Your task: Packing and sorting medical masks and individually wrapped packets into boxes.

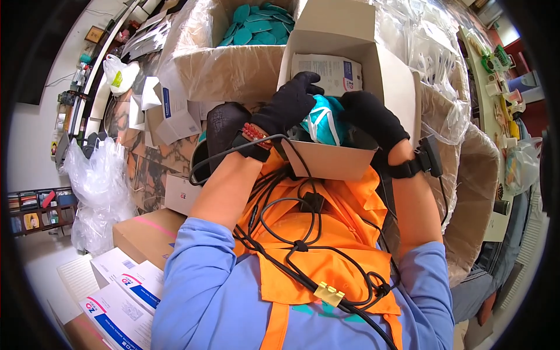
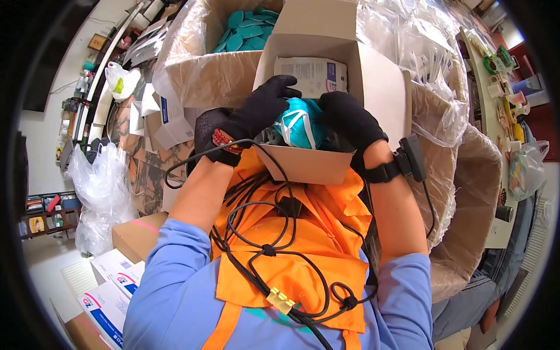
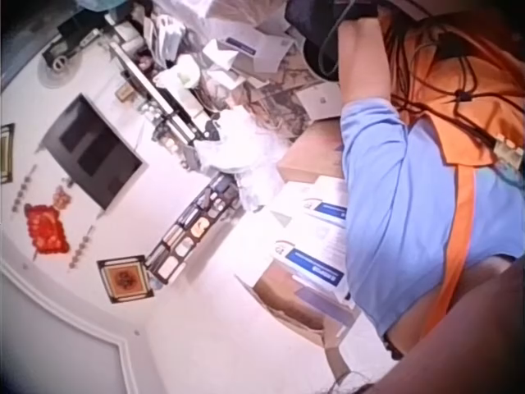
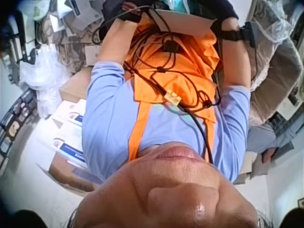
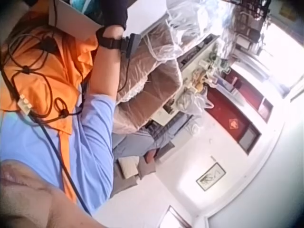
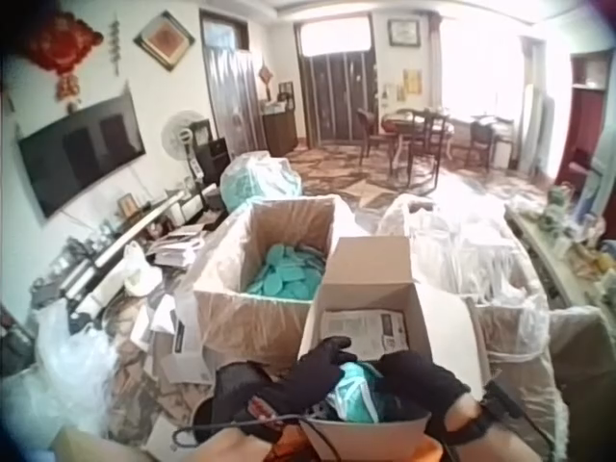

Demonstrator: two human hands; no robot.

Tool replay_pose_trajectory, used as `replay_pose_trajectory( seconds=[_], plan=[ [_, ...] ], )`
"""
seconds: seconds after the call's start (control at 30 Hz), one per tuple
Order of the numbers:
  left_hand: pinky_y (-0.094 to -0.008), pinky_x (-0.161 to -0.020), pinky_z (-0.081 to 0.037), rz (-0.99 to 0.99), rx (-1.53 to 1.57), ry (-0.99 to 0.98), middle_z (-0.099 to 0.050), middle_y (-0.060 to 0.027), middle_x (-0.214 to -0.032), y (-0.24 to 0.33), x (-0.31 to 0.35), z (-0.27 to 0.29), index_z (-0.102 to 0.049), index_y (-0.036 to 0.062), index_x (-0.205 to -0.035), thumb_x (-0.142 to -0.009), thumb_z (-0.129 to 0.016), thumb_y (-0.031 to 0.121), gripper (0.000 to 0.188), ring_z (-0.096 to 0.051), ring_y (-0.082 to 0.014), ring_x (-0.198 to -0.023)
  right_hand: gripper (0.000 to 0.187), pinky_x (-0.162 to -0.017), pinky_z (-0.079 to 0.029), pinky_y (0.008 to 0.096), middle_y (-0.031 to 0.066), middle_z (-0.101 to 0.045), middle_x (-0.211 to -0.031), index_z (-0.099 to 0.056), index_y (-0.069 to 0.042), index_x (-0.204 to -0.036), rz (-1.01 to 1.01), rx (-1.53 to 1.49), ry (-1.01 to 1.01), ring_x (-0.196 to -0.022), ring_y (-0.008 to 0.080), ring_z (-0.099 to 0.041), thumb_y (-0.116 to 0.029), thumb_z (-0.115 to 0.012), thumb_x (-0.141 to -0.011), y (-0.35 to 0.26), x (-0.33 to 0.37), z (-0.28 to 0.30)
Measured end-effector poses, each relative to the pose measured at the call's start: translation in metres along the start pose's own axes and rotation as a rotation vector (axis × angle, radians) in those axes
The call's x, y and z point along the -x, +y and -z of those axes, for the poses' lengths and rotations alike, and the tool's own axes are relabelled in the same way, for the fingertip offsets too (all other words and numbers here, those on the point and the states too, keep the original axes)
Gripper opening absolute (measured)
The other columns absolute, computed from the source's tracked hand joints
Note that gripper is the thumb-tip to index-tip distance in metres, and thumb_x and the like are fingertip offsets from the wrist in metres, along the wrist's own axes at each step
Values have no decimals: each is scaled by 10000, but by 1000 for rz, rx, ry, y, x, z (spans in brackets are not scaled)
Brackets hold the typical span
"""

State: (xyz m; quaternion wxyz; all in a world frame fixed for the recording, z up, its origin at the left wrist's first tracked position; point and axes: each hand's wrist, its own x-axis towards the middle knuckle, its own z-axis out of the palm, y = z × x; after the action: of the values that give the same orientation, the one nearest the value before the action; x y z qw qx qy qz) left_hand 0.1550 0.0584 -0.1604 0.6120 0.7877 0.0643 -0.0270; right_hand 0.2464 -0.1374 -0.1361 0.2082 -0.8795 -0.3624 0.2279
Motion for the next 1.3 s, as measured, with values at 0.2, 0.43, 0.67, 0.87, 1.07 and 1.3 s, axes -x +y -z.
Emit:
replay_pose_trajectory(
  seconds=[0.2,0.43,0.67,0.87,1.07,1.3],
  plan=[
    [-287,-870,-493,0,-221,30,-622,-151,-1095,33,12,-6,-494,5,-1263,-765,-612,-62,516,-598,-208,-1008,279,-783,-516,412,209,-660,-961,-655,-52,-1081,63,103,454,-893,357,-644,-107,-570,-820,9,0,-9],
    [-285,-876,-492,-338,295,209,-609,-115,-1096,48,4,9,-483,9,-1271,-803,-584,-72,485,-584,-185,-1007,302,-745,-508,296,111,-681,-888,-624,-11,-1130,92,-687,407,-784,149,-630,-208,-619,-902,-5,20,31],
    [-297,-851,-498,-419,55,545,-622,-100,-1054,61,-4,-10,-525,21,-1201,-794,-653,-9,428,-596,-183,-968,233,-734,-490,266,97,-684,-879,-652,10,-1023,139,-297,802,-781,111,-603,-151,-686,-858,-5,30,31],
    [-382,-841,-494,-102,-631,199,-651,-198,-1000,31,-8,-3,-575,18,-1087,-783,-666,155,346,-635,-343,-925,178,-690,-470,266,44,-639,-843,-635,-4,-979,169,-639,1263,-734,108,-558,-154,-659,-887,-1,34,60],
    [-432,-863,-482,-157,-951,65,-638,-238,-998,-14,-25,-28,-593,1,-1062,-747,-658,198,378,-618,-389,-942,174,-697,-465,262,45,-627,-826,-634,-8,-980,182,-614,1194,-741,110,-554,-153,-654,-886,-8,41,58],
    [-442,-823,-505,9,-1013,-273,-672,-181,-942,15,-16,-43,-688,86,-1026,-747,-652,313,361,-637,-352,-916,162,-714,-471,270,60,-619,-825,-636,-23,-982,174,-691,1169,-754,138,-575,-159,-639,-895,4,44,46]
  ],
)
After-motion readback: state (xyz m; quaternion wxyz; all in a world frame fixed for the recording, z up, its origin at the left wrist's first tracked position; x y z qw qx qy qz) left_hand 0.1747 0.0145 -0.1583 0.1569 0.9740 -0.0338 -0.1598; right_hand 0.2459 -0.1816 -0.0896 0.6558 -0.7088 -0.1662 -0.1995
